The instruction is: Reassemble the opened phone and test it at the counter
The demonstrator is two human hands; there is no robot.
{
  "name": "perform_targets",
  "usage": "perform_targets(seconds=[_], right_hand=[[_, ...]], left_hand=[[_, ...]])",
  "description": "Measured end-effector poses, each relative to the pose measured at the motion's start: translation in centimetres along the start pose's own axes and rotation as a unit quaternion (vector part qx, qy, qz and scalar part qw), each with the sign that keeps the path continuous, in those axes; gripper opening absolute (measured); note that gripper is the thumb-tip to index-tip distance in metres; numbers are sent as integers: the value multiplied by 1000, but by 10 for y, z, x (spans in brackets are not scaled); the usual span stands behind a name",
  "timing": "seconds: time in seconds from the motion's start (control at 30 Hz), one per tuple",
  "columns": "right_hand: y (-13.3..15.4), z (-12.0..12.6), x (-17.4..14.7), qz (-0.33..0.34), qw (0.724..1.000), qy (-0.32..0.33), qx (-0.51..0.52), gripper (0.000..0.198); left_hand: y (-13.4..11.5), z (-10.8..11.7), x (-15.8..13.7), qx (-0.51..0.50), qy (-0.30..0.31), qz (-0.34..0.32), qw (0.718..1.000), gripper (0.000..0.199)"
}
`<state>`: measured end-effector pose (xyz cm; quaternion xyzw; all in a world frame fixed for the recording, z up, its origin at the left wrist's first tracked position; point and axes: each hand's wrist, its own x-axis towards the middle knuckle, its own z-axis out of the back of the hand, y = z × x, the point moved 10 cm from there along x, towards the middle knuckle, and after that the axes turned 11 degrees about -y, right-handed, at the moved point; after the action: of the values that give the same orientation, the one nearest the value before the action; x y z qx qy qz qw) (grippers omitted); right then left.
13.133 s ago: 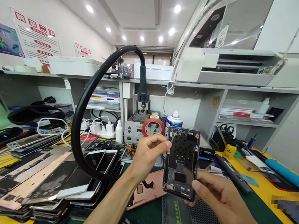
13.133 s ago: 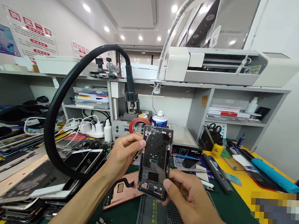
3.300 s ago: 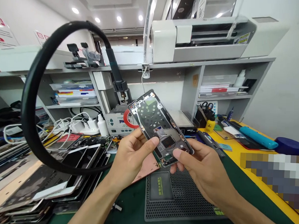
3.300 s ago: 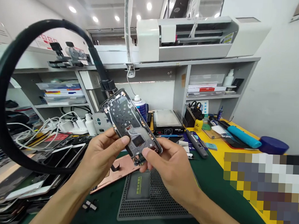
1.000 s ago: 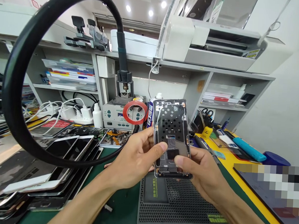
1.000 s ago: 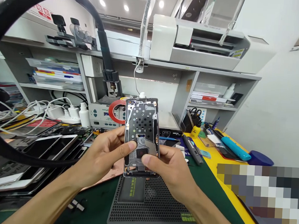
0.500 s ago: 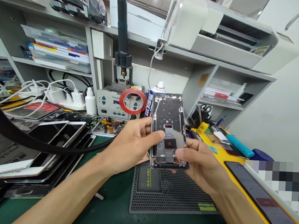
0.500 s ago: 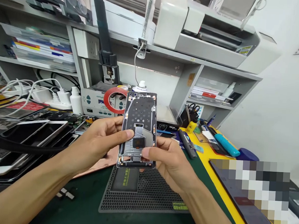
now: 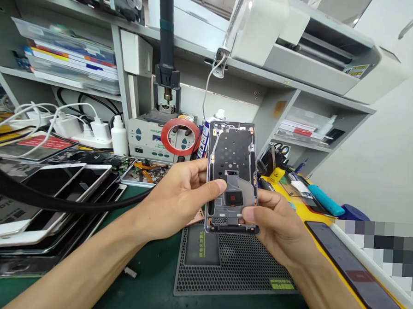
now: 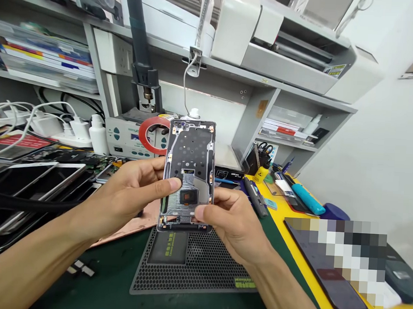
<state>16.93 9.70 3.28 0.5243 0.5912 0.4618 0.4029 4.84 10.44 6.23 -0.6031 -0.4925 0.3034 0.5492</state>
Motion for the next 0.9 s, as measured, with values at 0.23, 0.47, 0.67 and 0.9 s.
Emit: perform_targets(seconds=[0.23,0.47,0.67,0.9], right_hand=[[0,0,1,4,1000,-13,-6,7],[-3,-3,2,-3,1000,-10,13,7],[-10,-4,5,-30,998,-16,51,16],[-17,-9,4,-72,994,-16,75,6]], left_hand=[[-4,-1,1,0,12,-21,1000,27],[-5,-2,4,-21,9,-23,999,26],[2,-1,5,-57,12,-2,998,23],[15,4,8,-103,-49,90,989,9]])
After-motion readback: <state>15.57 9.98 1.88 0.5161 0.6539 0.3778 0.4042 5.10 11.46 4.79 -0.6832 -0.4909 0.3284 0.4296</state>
